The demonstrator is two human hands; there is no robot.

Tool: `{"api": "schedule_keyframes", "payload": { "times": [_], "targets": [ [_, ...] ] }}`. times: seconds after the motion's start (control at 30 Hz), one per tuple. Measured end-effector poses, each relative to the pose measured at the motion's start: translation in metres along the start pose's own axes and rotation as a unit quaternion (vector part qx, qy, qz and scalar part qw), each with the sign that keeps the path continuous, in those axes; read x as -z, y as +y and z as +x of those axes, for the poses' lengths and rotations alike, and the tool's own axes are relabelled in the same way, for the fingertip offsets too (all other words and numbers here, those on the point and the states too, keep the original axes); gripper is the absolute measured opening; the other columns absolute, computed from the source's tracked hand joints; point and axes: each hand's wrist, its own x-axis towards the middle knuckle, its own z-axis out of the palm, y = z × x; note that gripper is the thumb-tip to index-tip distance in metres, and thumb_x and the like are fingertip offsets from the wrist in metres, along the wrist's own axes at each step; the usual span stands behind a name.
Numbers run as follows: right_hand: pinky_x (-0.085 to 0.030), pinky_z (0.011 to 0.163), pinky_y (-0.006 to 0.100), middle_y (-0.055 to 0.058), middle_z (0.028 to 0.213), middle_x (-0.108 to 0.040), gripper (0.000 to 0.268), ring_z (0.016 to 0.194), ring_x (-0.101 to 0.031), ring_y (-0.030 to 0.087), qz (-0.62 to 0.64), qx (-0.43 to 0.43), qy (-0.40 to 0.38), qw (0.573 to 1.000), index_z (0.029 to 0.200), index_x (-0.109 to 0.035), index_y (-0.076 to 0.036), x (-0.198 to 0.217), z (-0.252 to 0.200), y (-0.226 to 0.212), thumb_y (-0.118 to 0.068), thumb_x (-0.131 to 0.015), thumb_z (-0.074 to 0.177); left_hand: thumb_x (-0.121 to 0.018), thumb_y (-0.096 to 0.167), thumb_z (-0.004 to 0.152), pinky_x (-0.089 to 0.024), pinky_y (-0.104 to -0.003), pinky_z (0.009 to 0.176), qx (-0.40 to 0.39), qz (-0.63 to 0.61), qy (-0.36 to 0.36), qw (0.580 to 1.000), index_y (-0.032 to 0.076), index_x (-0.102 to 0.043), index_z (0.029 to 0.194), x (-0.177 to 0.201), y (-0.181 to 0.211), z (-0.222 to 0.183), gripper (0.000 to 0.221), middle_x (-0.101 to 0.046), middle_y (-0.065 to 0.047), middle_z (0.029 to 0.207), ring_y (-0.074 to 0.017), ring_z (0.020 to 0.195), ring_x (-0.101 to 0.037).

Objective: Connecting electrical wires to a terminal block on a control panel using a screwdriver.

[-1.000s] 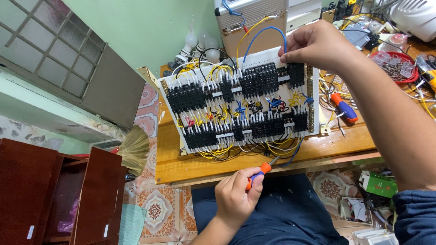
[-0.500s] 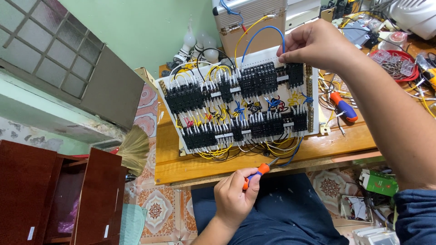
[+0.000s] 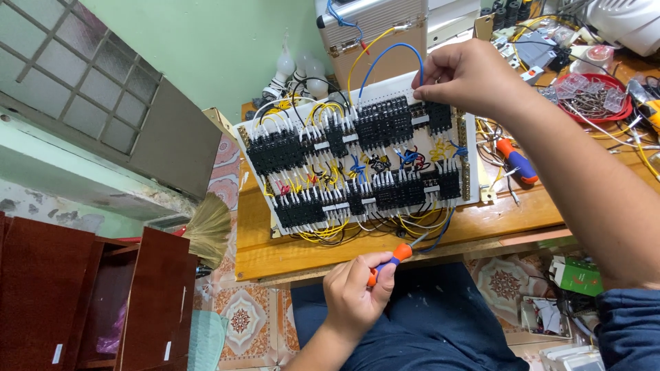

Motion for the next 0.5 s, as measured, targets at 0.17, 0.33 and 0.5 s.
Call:
{"api": "schedule_keyframes", "payload": {
  "times": [0.17, 0.33, 0.5],
  "targets": [
    [-0.051, 0.073, 0.026, 0.003, 0.090, -0.077, 0.008, 0.081, -0.067, 0.009, -0.011, 0.049, 0.014, 0.999, 0.090, -0.075, -0.009, -0.006, 0.002, 0.009, -0.012, -0.082, 0.086, -0.055, 0.031, 0.104, -0.046, -0.029, 0.054, -0.039, -0.013, 0.013, 0.999, 0.006, -0.072, 0.103, 0.012, 0.012, 0.033, 0.030, -0.074, -0.003, 0.083, -0.0155, 0.057, -0.062],
    [-0.049, 0.073, 0.036, 0.003, 0.091, -0.077, 0.005, 0.085, -0.070, 0.019, -0.086, 0.072, 0.049, 0.992, 0.087, -0.076, -0.013, -0.009, 0.008, 0.012, -0.012, -0.078, 0.083, -0.054, 0.031, 0.105, -0.049, -0.031, 0.058, -0.071, -0.020, 0.018, 0.997, 0.007, -0.069, 0.103, 0.011, 0.023, 0.051, 0.029, -0.077, -0.007, 0.090, -0.0206, 0.064, -0.068],
    [-0.050, 0.069, 0.034, 0.003, 0.090, -0.076, 0.012, 0.081, -0.067, 0.015, -0.033, 0.019, 0.018, 0.999, 0.092, -0.079, -0.012, 0.001, 0.006, 0.001, -0.018, -0.086, 0.084, -0.055, 0.028, 0.105, -0.049, -0.030, 0.058, -0.072, -0.046, 0.012, 0.996, 0.005, -0.069, 0.102, 0.004, 0.029, 0.048, 0.027, -0.076, -0.007, 0.089, -0.0206, 0.063, -0.066]
  ]
}}
